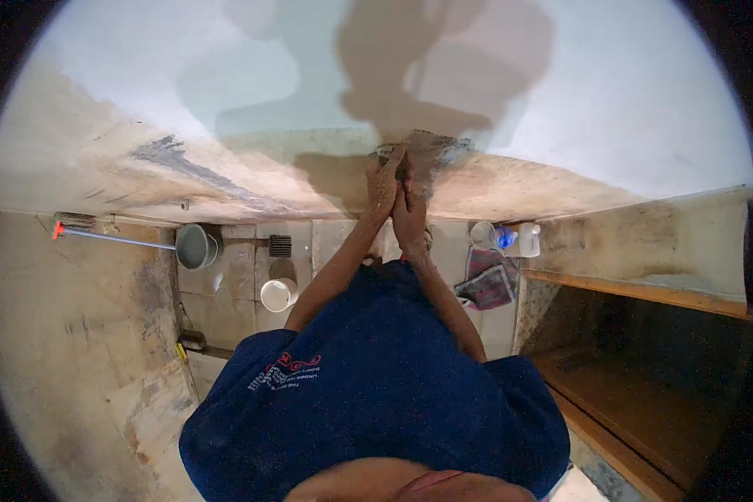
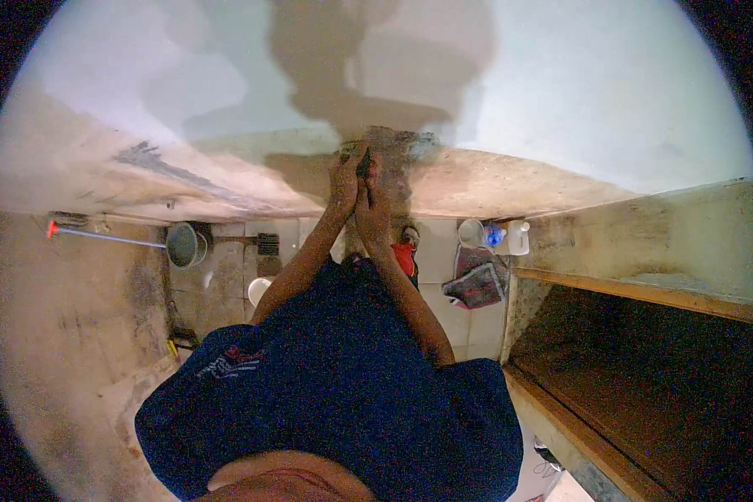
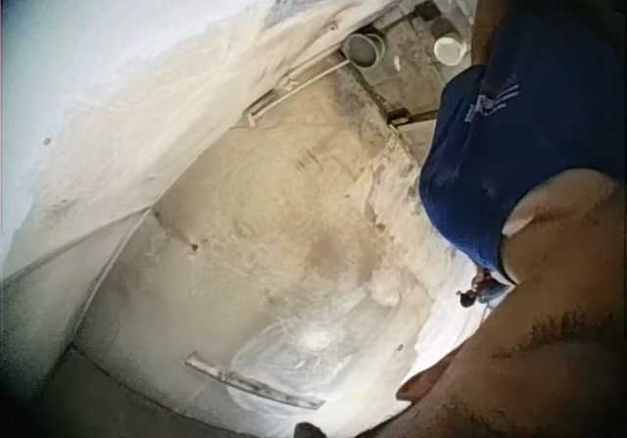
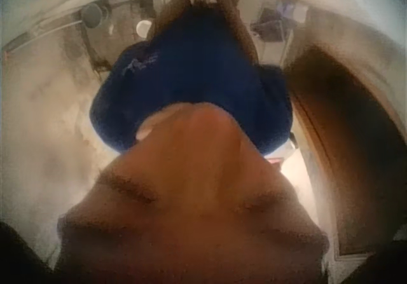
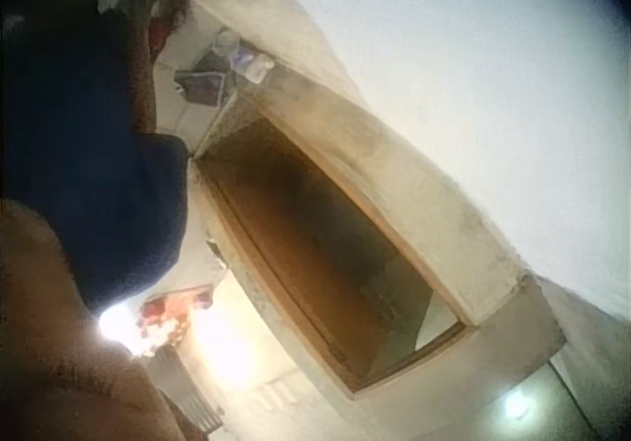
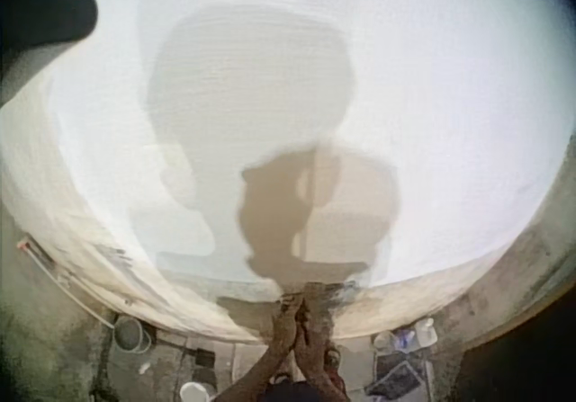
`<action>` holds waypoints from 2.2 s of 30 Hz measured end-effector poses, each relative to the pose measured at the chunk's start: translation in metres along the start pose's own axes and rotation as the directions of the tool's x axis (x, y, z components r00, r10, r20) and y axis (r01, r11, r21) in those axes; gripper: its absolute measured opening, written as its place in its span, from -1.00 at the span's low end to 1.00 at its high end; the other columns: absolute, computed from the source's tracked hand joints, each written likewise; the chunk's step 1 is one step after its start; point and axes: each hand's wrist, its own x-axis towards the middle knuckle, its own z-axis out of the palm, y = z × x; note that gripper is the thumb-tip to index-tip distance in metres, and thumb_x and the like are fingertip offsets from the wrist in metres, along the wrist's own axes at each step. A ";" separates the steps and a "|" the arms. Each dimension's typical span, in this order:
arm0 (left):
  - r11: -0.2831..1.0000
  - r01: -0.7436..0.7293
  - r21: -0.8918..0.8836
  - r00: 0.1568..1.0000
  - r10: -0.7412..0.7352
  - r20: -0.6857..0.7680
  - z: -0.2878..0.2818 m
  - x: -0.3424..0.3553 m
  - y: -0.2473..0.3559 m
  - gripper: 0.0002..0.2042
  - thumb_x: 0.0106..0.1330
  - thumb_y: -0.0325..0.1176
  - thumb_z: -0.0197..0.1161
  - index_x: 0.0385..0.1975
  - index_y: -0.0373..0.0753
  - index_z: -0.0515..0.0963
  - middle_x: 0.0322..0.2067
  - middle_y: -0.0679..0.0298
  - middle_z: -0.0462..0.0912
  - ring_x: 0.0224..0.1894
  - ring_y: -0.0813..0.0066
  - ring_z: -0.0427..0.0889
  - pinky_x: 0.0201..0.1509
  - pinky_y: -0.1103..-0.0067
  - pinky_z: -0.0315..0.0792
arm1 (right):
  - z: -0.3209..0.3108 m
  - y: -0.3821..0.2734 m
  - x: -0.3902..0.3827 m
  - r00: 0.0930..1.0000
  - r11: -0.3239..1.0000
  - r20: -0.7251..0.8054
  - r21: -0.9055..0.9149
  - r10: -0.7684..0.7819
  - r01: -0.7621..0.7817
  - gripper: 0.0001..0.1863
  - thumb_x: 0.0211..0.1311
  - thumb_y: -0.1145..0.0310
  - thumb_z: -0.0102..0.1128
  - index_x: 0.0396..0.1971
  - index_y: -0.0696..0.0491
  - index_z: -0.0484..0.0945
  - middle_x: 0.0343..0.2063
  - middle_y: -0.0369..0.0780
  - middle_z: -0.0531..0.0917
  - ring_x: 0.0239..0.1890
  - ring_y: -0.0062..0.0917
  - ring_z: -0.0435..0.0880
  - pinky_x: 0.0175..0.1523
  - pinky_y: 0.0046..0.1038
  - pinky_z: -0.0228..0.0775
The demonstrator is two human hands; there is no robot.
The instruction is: Plastering a wall with a putty knife and mud.
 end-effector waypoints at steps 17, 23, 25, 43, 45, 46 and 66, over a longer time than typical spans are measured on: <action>0.998 -0.033 0.046 0.999 0.034 -0.015 -0.002 0.015 -0.009 -0.79 0.28 -0.26 0.15 -0.52 -0.23 0.49 -0.62 0.33 0.53 -0.65 0.61 0.45 -0.60 0.69 0.35 | 0.013 0.029 0.009 0.997 0.985 -0.056 0.166 -0.049 0.058 -0.58 0.37 0.19 -0.11 -0.38 0.30 0.51 -0.66 -0.23 0.52 -0.61 -0.62 0.39 -0.49 -0.48 0.23; 0.996 -0.065 0.065 0.997 0.063 0.040 0.002 0.007 0.002 -0.77 0.29 -0.25 0.14 -0.54 -0.24 0.48 -0.68 0.33 0.49 -0.70 0.61 0.42 -0.65 0.68 0.32 | 0.011 0.016 0.007 0.998 0.973 -0.043 0.226 -0.046 0.055 -0.55 0.37 0.19 -0.11 -0.40 0.33 0.52 -0.69 -0.22 0.51 -0.60 -0.63 0.40 -0.49 -0.46 0.23; 0.998 -0.017 0.064 1.000 0.017 -0.012 0.002 0.005 0.001 -0.76 0.29 -0.24 0.13 -0.55 -0.25 0.48 -0.69 0.33 0.47 -0.71 0.61 0.40 -0.69 0.68 0.29 | 0.010 0.009 0.015 0.998 0.966 -0.040 0.254 -0.042 0.051 -0.55 0.37 0.18 -0.11 -0.40 0.33 0.52 -0.69 -0.22 0.51 -0.60 -0.63 0.40 -0.49 -0.45 0.23; 0.993 -0.030 0.115 0.993 0.017 0.114 0.006 0.010 0.028 -0.72 0.25 -0.20 0.19 -0.54 -0.30 0.50 -0.66 0.30 0.50 -0.69 0.57 0.41 -0.62 0.63 0.31 | 0.007 -0.017 0.018 0.991 0.955 -0.112 0.280 -0.070 0.099 -0.52 0.38 0.14 -0.13 -0.43 0.30 0.51 -0.73 -0.18 0.45 -0.61 -0.59 0.38 -0.49 -0.44 0.20; 0.995 -0.028 0.093 0.993 0.017 0.115 -0.017 0.006 0.004 -0.72 0.28 -0.17 0.15 -0.53 -0.26 0.49 -0.64 0.32 0.50 -0.67 0.59 0.42 -0.61 0.65 0.31 | 0.002 -0.029 0.004 0.994 0.960 -0.066 0.261 -0.083 0.098 -0.52 0.39 0.14 -0.14 -0.43 0.31 0.51 -0.73 -0.19 0.45 -0.61 -0.59 0.38 -0.49 -0.44 0.20; 0.997 -0.031 0.072 0.990 0.021 0.141 -0.016 0.010 0.003 -0.72 0.30 -0.15 0.11 -0.52 -0.23 0.49 -0.63 0.34 0.50 -0.65 0.61 0.43 -0.60 0.66 0.31 | -0.001 -0.026 -0.001 0.999 0.968 -0.005 0.247 -0.039 0.039 -0.53 0.39 0.15 -0.14 -0.41 0.31 0.51 -0.73 -0.19 0.46 -0.61 -0.60 0.38 -0.49 -0.43 0.21; 0.999 -0.029 0.041 0.997 0.026 0.079 -0.004 0.024 0.014 -0.73 0.28 -0.16 0.15 -0.50 -0.25 0.48 -0.70 0.32 0.46 -0.73 0.57 0.41 -0.68 0.65 0.28 | 0.005 -0.043 0.010 0.923 0.930 -0.314 0.215 -0.222 0.297 -0.60 0.37 0.21 -0.10 -0.29 0.31 0.51 -0.56 -0.12 0.58 -0.50 -0.52 0.49 -0.38 -0.40 0.31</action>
